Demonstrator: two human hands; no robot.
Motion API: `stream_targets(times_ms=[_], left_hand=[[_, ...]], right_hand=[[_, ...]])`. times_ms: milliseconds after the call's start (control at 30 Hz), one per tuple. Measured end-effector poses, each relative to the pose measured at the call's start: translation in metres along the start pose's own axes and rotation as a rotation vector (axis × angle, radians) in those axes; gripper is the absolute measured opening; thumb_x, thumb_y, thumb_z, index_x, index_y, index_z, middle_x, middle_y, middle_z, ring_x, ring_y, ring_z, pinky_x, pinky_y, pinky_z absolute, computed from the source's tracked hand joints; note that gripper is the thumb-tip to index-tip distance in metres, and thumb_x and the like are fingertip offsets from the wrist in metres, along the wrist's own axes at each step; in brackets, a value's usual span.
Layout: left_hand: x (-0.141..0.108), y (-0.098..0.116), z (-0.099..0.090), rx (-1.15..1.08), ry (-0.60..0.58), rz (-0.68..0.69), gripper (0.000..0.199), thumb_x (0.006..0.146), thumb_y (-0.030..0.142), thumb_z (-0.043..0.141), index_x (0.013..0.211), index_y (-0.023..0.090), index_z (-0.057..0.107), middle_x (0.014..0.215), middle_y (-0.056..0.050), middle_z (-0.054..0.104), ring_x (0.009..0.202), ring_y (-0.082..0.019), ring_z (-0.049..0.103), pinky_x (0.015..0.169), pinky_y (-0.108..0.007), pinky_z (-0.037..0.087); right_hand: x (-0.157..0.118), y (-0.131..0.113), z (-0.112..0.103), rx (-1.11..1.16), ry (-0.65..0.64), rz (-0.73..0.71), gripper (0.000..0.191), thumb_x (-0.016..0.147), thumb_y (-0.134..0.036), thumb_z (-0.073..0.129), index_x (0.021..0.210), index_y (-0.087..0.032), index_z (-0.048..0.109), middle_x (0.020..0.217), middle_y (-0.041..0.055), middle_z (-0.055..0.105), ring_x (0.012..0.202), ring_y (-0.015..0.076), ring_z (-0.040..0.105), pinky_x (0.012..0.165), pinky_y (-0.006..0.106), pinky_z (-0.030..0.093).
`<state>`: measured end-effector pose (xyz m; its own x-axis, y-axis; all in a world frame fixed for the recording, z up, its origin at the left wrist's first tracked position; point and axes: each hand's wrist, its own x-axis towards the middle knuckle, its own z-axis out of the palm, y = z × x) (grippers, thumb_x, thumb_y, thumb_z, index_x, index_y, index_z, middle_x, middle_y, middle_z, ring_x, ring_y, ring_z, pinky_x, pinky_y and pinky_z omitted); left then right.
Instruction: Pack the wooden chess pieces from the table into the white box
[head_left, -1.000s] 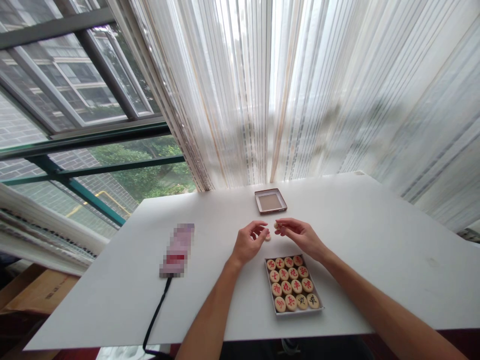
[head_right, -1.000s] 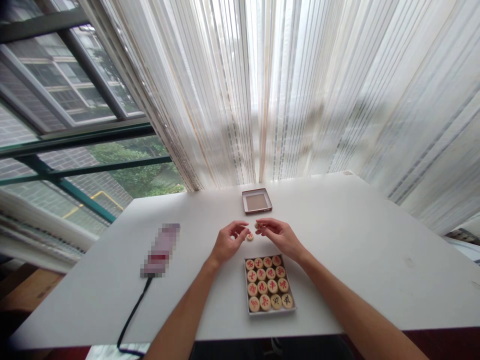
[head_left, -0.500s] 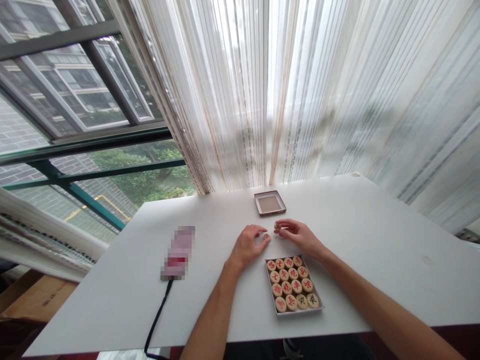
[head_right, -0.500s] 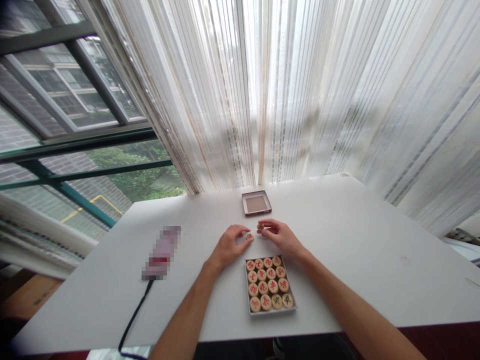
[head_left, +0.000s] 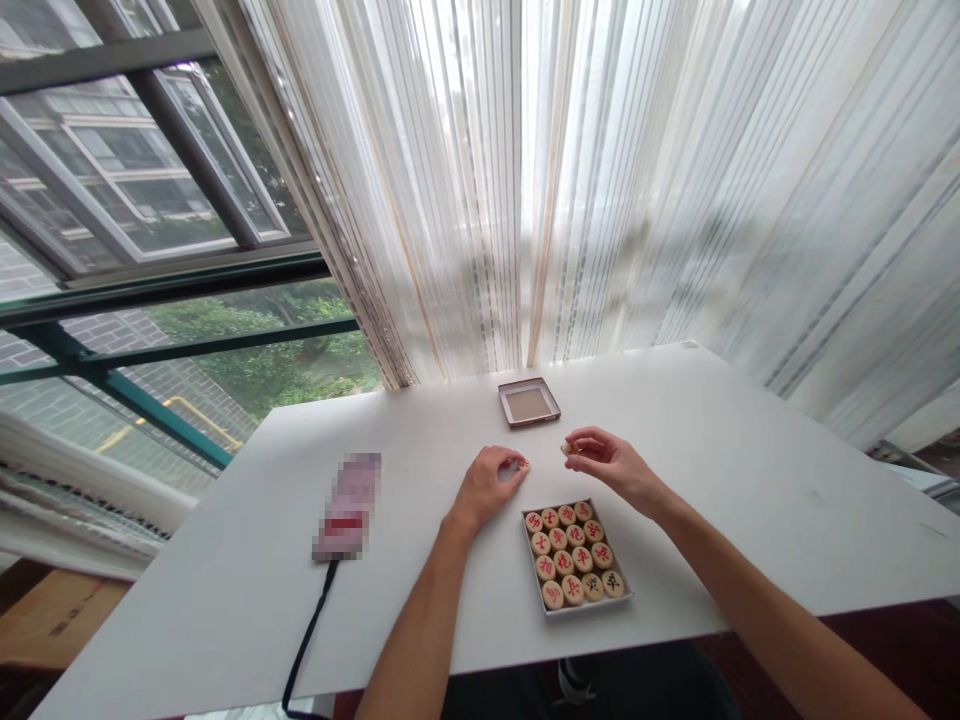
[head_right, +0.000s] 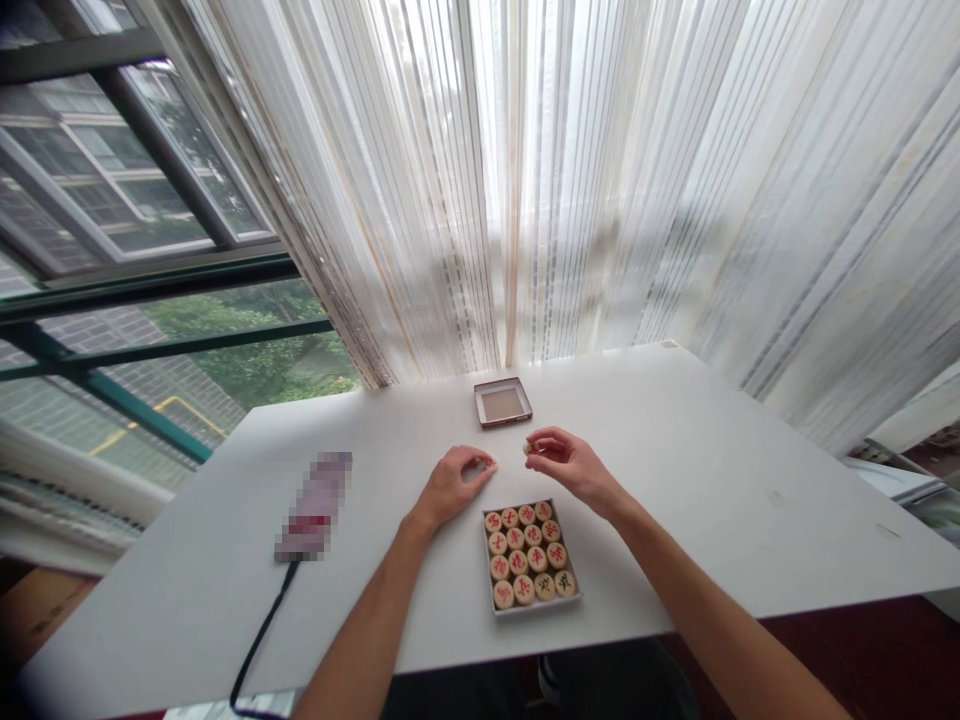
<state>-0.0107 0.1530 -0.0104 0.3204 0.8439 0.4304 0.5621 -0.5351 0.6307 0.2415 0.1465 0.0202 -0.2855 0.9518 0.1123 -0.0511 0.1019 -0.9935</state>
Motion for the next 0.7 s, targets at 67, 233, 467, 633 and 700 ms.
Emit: stream_targets(times_ms=[67, 233, 467, 633, 700], left_hand=[[0.0, 0.0, 0.0, -0.002, -0.004, -0.002, 0.014, 0.087, 0.024, 0.068, 0.101, 0.023, 0.07, 0.096, -0.004, 0.07, 0.087, -0.02, 0.062, 0.085, -0.034, 0.053], [0.0, -0.001, 0.0, -0.019, -0.01, -0.009, 0.015, 0.086, 0.025, 0.069, 0.101, 0.023, 0.071, 0.1, -0.005, 0.07, 0.089, -0.02, 0.063, 0.085, -0.034, 0.053], [0.0, -0.006, 0.001, -0.037, -0.01, -0.004, 0.021, 0.084, 0.025, 0.07, 0.105, 0.023, 0.07, 0.106, -0.006, 0.068, 0.088, -0.02, 0.064, 0.086, -0.036, 0.056], [0.0, -0.005, 0.0, -0.049, -0.017, -0.002, 0.024, 0.083, 0.024, 0.071, 0.107, 0.024, 0.07, 0.108, -0.007, 0.068, 0.09, -0.02, 0.064, 0.086, -0.036, 0.056], [-0.001, -0.005, 0.0, -0.051, -0.018, -0.003, 0.025, 0.082, 0.024, 0.071, 0.107, 0.024, 0.07, 0.108, -0.007, 0.068, 0.091, -0.02, 0.064, 0.087, -0.036, 0.056]], right_hand=[[-0.021, -0.008, -0.002, -0.004, -0.014, 0.006, 0.037, 0.076, -0.036, 0.083, 0.106, -0.022, 0.065, 0.098, 0.0045, 0.072, 0.092, 0.0202, 0.069, 0.087, 0.036, 0.057], [-0.073, -0.01, 0.0, -0.11, -0.088, 0.035, 0.03, 0.083, -0.034, 0.077, 0.107, -0.022, 0.064, 0.098, 0.0034, 0.069, 0.09, 0.0184, 0.068, 0.083, 0.032, 0.058], [-0.114, 0.005, -0.005, -0.321, 0.093, 0.014, 0.03, 0.086, -0.042, 0.072, 0.106, -0.022, 0.065, 0.101, 0.0062, 0.07, 0.088, 0.0202, 0.069, 0.081, 0.032, 0.06], [-0.133, -0.001, 0.004, -0.49, 0.08, -0.01, 0.024, 0.089, -0.042, 0.068, 0.104, -0.023, 0.066, 0.093, 0.0043, 0.071, 0.079, 0.0188, 0.066, 0.073, 0.03, 0.058], [-0.139, -0.006, 0.01, -0.518, 0.053, -0.027, 0.018, 0.091, -0.039, 0.066, 0.101, -0.024, 0.066, 0.091, 0.0029, 0.069, 0.077, 0.0176, 0.065, 0.071, 0.029, 0.056]])
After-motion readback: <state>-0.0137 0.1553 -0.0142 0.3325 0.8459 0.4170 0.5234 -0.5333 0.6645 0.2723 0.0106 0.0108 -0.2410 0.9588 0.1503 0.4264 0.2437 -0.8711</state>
